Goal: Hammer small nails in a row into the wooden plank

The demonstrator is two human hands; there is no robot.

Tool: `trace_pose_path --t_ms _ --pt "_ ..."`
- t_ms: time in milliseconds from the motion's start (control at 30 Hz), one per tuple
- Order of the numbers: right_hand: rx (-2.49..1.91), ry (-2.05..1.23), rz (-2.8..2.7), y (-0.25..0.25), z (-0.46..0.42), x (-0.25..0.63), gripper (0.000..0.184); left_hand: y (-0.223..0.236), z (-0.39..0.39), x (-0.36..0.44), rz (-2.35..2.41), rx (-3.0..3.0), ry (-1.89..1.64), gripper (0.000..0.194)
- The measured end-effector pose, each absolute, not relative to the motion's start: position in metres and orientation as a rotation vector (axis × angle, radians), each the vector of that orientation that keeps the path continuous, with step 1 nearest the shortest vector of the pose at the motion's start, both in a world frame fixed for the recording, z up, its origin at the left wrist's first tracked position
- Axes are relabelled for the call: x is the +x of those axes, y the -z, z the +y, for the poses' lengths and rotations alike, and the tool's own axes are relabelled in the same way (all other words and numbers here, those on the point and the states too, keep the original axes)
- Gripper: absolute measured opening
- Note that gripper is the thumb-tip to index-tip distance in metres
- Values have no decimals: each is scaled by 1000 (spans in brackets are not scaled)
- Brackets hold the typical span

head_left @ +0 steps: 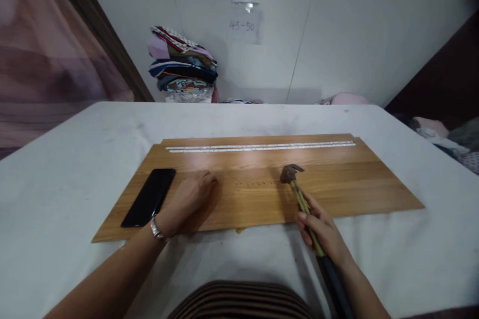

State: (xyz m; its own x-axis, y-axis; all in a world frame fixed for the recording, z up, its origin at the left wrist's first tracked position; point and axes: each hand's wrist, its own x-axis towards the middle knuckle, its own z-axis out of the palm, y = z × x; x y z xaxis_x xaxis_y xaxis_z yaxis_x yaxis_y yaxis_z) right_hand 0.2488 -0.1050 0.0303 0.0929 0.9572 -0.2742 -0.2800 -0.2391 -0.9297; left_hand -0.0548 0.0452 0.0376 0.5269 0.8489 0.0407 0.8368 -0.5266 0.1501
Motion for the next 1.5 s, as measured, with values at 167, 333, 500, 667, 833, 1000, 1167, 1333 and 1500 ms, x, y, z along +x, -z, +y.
trace_pose_path --t_ms 167,333,500,667,833,1000,1167,1333,1500 --pt "-1175 -1402 -752 -30 -105 250 69 -47 49 -50 1557 2539 -33 27" --pt "-1165 -1368 -759 -32 -105 252 74 -59 52 -42 1606 2469 174 25" --pt "-1214 -1388 -787 -34 -104 249 78 -64 56 -39 1543 2519 274 26" --pt "-1225 -1407 -813 -33 -103 248 77 -65 56 -37 1517 2562 308 28" --pt "-1189 -1385 -803 -32 -104 250 74 -60 49 -39 1485 2598 151 26" --pt "-1214 -1395 -820 -33 -104 249 72 -41 44 -48 1316 2583 -102 22" --pt "-1219 -1415 -797 -34 -103 248 73 -26 43 -53 1297 2583 -31 26" --pt "-1199 -1372 -776 -32 -104 250 73 -30 43 -51 1299 2531 -61 24" --pt "-1173 -1367 -760 -31 -103 251 69 -32 39 -52 1276 2512 -133 17"
